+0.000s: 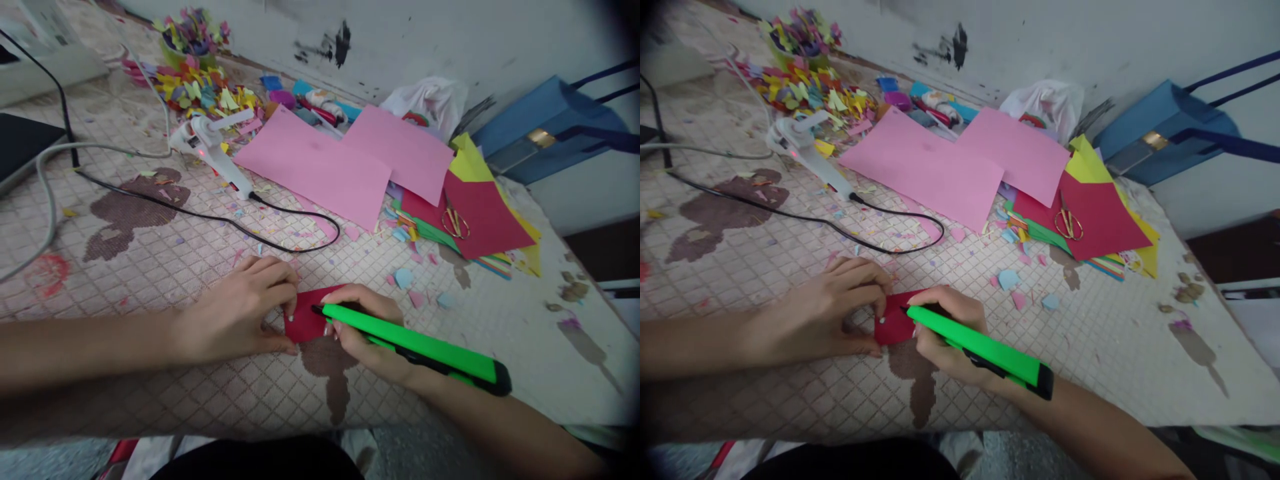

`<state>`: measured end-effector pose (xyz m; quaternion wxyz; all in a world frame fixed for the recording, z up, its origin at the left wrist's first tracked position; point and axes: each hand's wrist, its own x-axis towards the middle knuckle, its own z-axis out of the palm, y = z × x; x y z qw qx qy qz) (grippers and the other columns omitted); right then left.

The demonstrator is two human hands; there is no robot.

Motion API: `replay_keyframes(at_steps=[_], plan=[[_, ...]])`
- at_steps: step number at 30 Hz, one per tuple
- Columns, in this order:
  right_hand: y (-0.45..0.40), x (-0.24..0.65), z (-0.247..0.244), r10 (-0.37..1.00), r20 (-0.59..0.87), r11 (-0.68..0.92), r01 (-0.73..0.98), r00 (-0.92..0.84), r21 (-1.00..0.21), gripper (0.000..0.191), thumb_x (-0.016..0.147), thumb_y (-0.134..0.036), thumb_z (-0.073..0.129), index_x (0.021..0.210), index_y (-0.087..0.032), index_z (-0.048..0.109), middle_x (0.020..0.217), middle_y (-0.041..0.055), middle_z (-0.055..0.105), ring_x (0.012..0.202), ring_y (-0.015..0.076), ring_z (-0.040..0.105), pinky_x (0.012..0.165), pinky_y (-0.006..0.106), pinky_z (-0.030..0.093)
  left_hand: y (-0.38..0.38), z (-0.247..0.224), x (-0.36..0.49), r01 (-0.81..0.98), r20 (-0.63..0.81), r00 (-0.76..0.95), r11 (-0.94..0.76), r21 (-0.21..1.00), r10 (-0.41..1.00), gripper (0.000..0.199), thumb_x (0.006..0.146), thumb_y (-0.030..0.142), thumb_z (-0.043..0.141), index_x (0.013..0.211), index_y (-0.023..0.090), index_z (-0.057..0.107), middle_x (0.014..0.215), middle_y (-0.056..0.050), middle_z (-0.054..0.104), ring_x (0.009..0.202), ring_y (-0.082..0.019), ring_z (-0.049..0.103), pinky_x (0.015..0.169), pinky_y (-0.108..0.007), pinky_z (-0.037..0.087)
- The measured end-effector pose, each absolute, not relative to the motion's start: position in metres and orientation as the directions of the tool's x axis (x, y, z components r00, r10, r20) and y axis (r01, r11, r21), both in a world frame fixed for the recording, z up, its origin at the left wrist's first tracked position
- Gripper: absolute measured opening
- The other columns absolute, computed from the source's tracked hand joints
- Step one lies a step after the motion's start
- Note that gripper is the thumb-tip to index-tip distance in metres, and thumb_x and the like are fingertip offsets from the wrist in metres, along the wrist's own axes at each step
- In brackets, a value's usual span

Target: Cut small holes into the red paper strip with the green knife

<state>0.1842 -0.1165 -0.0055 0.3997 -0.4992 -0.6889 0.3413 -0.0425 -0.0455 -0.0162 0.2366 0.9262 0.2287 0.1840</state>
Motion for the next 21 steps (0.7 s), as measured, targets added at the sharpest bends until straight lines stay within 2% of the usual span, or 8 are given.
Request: replay_keyframes(at_steps=[5,12,21], plan=[[-0.1152,0.1832,-0.0079,0.965,0.189,0.252,0.436,-0.184,-0.864,0.024,0.074,-0.007,0.059,0.092,-0.019,0.068,0.072,-0.0001,0.070,0.062,0.0136,0.066,0.054,0.023,0.051,-0.0470,-0.0154,-0.0391,0.354,0.240,0.829,-0.805,0.475,0.506,0.041,0.073,0.050,0.082,0.085,0.018,0.060,0.102,-0.005,0.061,0.096,-0.026,0.054,0.079,-0.036,0.037],[-0.1124,0.1818,-0.0070,0.954,0.221,0.291,0.456,-0.200,-0.841,0.022,0.074,-0.008,0.058,0.091,-0.019,0.068,0.073,0.0007,0.070,0.060,0.0131,0.065,0.053,0.023,0.050,-0.0478,-0.0157,-0.0395,0.355,0.226,0.827,-0.790,0.500,0.515,0.036,0.072,0.036,0.086,0.088,0.018,0.059,0.104,-0.004,0.059,0.097,-0.026,0.053,0.082,-0.037,0.037],[-0.1123,0.1807,-0.0066,0.948,0.236,0.313,0.497,-0.213,-0.809,0.017,0.076,-0.009,0.059,0.088,-0.016,0.068,0.072,0.0011,0.069,0.059,0.0117,0.063,0.056,0.024,0.048,-0.0477,-0.0150,-0.0409,0.354,0.223,0.828,-0.786,0.507,0.515,0.033,0.073,0.035,0.084,0.085,0.018,0.059,0.102,-0.004,0.059,0.097,-0.026,0.052,0.082,-0.037,0.036]])
